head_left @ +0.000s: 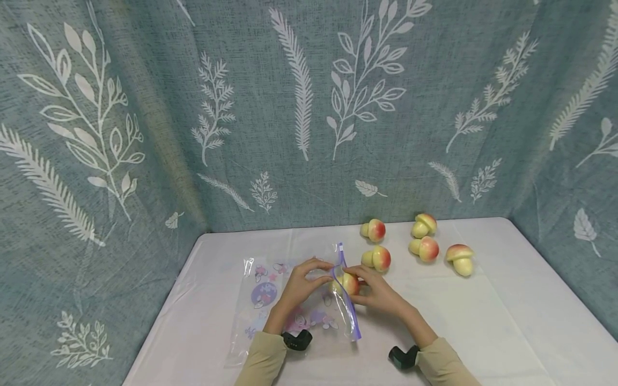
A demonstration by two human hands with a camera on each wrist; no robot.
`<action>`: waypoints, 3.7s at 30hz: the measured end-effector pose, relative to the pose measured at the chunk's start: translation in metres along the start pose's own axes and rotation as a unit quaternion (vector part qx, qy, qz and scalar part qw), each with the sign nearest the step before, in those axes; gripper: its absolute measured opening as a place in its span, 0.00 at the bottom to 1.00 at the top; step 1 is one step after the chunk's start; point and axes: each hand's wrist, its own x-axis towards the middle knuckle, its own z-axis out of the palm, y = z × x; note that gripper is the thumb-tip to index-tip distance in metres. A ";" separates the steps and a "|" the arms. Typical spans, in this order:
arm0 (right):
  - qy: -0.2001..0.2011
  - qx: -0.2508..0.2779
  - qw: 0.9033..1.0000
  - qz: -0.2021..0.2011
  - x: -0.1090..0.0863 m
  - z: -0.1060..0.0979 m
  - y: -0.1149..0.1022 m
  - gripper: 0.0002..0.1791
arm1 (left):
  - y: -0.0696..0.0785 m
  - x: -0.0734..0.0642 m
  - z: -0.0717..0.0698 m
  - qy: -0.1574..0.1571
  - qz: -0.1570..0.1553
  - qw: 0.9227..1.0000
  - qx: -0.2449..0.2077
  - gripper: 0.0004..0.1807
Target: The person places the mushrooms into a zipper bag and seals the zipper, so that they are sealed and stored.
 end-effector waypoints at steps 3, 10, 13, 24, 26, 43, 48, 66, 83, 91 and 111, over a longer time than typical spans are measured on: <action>0.000 0.004 1.000 0.001 0.000 0.001 0.001 0.33 | 0.001 0.000 0.000 0.000 -0.001 1.000 0.000 0.13; -0.001 0.022 1.000 0.003 0.002 0.003 0.001 0.33 | 0.001 0.001 0.000 0.003 0.001 1.000 -0.001 0.14; 0.000 0.024 1.000 0.005 0.002 0.003 0.002 0.33 | 0.000 0.001 0.000 0.003 0.006 1.000 0.001 0.14; -0.004 0.060 0.998 0.020 0.003 -0.006 -0.025 0.31 | 0.001 0.000 -0.001 -0.003 -0.005 1.000 -0.008 0.14; -0.006 0.065 0.998 0.018 0.004 -0.008 -0.029 0.30 | 0.002 0.000 -0.001 -0.005 -0.004 1.000 -0.007 0.14; -0.003 0.088 0.995 0.038 0.006 -0.007 -0.024 0.29 | 0.001 -0.001 -0.001 -0.005 0.009 1.000 -0.010 0.14; 0.007 0.087 0.995 0.039 0.006 -0.006 -0.025 0.28 | 0.001 -0.001 0.000 -0.002 0.009 1.000 -0.004 0.14; 0.000 0.113 0.993 0.028 0.009 -0.002 -0.015 0.29 | 0.003 0.000 0.001 -0.006 0.008 1.000 -0.009 0.14; -0.006 0.131 0.991 0.030 0.008 0.006 0.015 0.29 | 0.001 0.000 0.001 -0.005 0.002 1.000 -0.011 0.14; -0.009 0.131 0.991 0.040 0.006 -0.004 -0.006 0.28 | 0.001 0.000 0.001 -0.003 0.005 1.000 -0.012 0.14; 0.020 0.116 0.992 0.041 0.003 -0.014 0.002 0.28 | 0.001 -0.001 0.001 -0.001 0.008 1.000 -0.026 0.13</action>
